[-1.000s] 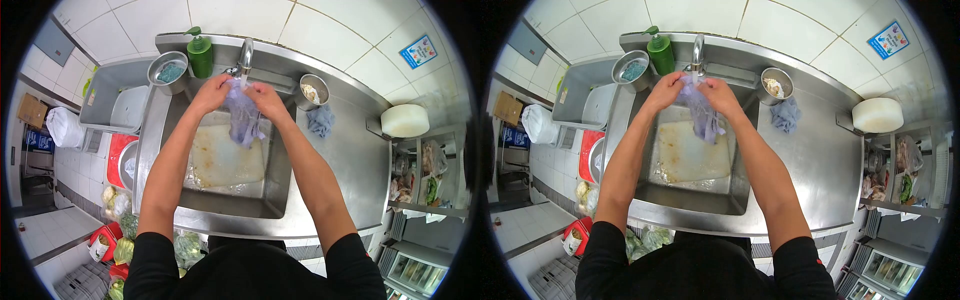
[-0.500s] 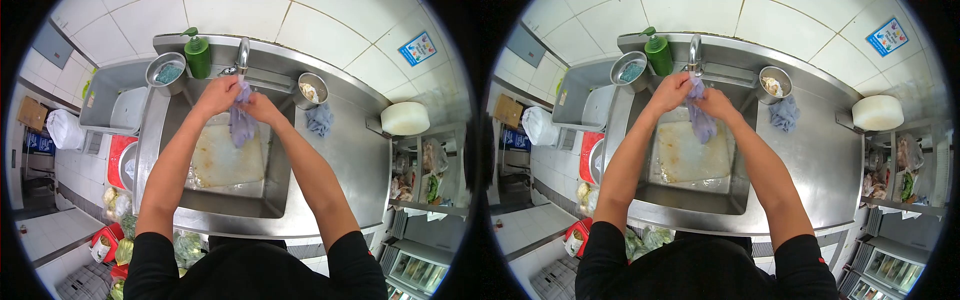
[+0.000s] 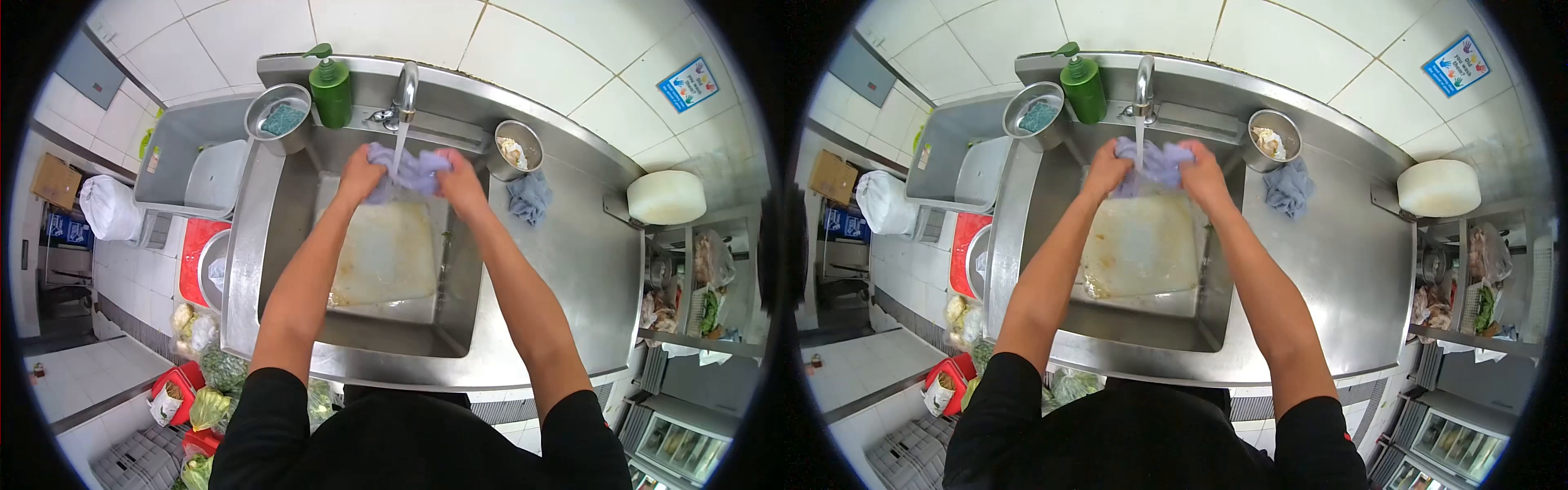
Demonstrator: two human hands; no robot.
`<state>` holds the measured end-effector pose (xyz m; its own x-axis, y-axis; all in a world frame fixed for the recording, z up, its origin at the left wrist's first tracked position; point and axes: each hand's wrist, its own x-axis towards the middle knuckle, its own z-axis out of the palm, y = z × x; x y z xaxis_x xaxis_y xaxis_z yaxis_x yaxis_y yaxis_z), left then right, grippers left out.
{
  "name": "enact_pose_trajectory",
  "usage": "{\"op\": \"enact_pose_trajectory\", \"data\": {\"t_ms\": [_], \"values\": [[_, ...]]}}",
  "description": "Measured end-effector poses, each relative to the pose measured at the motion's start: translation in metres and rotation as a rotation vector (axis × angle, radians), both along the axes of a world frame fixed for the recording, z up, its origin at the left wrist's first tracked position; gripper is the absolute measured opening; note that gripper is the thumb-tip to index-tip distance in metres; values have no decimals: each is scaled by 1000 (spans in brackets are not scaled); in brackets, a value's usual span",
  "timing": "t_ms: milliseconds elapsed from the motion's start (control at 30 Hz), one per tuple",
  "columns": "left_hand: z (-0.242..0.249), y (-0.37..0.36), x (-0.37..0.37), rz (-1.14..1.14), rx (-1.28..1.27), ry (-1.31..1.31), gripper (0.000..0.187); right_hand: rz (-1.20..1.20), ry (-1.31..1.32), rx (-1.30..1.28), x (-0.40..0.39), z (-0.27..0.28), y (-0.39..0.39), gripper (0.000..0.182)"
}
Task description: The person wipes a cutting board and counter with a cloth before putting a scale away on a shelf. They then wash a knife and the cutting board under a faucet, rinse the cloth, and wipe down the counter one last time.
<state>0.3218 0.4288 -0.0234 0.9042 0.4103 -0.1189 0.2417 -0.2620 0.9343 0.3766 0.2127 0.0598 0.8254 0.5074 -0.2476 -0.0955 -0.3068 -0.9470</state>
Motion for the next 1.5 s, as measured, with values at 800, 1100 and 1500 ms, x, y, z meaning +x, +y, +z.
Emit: {"op": "enact_pose_trajectory", "data": {"t_ms": [800, 1100, 1500], "values": [[99, -32, -46, -355, -698, -219, 51, 140, 350, 661, 6, 52, 5, 43], [138, -40, -36, -782, 1041, -223, 44, 614, 559, -12, -18, 15, 5, 39], [62, -67, -63, -545, 671, 191, 27, 577, -746, -747, -36, -2, 14, 18]]}}
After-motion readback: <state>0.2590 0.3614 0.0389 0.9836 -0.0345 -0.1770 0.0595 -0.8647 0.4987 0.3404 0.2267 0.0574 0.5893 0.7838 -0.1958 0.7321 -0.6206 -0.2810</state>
